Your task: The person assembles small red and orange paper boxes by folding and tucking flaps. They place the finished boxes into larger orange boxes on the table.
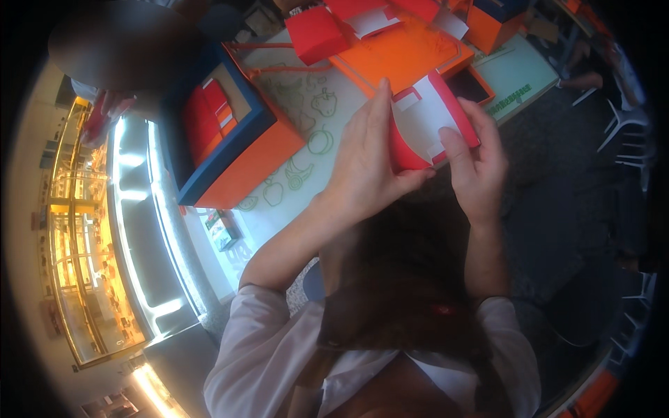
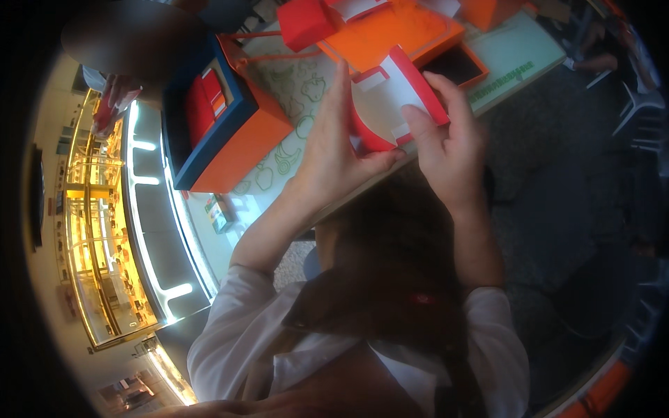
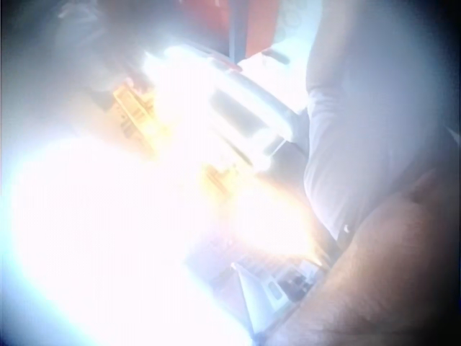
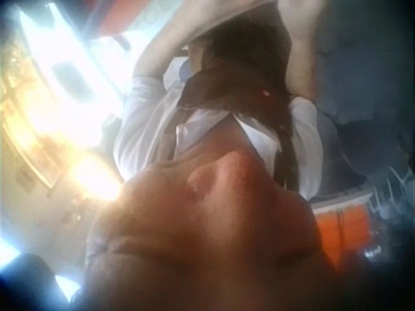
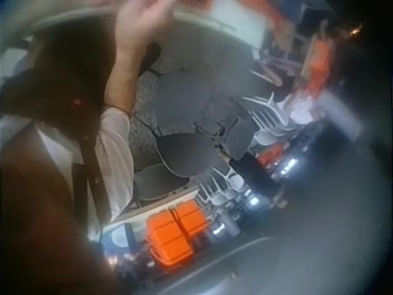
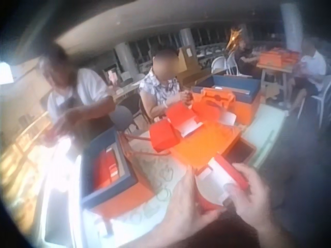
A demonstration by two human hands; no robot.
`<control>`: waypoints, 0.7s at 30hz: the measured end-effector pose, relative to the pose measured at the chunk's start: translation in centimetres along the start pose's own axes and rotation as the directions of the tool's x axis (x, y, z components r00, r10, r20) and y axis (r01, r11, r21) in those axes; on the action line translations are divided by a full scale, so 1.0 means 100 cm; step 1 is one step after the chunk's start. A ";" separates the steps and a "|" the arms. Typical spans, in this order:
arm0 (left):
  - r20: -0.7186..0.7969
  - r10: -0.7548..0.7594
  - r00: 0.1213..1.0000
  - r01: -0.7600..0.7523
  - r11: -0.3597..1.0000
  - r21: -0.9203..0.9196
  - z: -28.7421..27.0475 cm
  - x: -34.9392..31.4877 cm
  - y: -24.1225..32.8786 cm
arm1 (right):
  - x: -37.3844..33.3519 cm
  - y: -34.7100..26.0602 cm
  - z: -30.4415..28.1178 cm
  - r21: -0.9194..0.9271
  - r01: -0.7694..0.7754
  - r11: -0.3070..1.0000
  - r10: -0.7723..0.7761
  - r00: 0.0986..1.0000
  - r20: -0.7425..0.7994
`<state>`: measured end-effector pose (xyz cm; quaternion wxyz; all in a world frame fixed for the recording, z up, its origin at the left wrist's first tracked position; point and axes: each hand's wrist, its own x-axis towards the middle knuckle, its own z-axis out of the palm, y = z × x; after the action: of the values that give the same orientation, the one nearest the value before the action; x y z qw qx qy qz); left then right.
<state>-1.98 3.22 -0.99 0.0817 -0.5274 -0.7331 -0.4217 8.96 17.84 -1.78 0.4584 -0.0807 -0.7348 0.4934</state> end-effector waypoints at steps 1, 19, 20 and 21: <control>-0.001 0.007 1.000 -0.007 1.000 0.010 0.000 0.000 0.000 | 0.000 -0.001 0.001 0.026 0.010 1.000 -0.010 1.000 -0.006; 0.008 0.041 0.999 -0.042 0.994 0.102 -0.005 0.002 -0.010 | 0.002 -0.004 -0.019 0.017 0.165 0.986 -0.164 0.958 0.237; 0.008 0.042 0.999 -0.042 0.993 0.108 -0.005 0.002 -0.010 | 0.003 -0.002 -0.018 0.022 0.146 0.989 -0.148 0.965 0.218; 0.012 0.048 0.999 -0.049 0.994 0.098 -0.004 0.002 -0.010 | 0.003 0.001 -0.016 0.027 0.127 0.992 -0.130 0.971 0.199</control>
<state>-3.06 2.95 -1.21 0.1140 -0.5423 -0.7403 -0.3805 10.01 19.08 -1.54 0.4137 0.0201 -0.7774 0.4735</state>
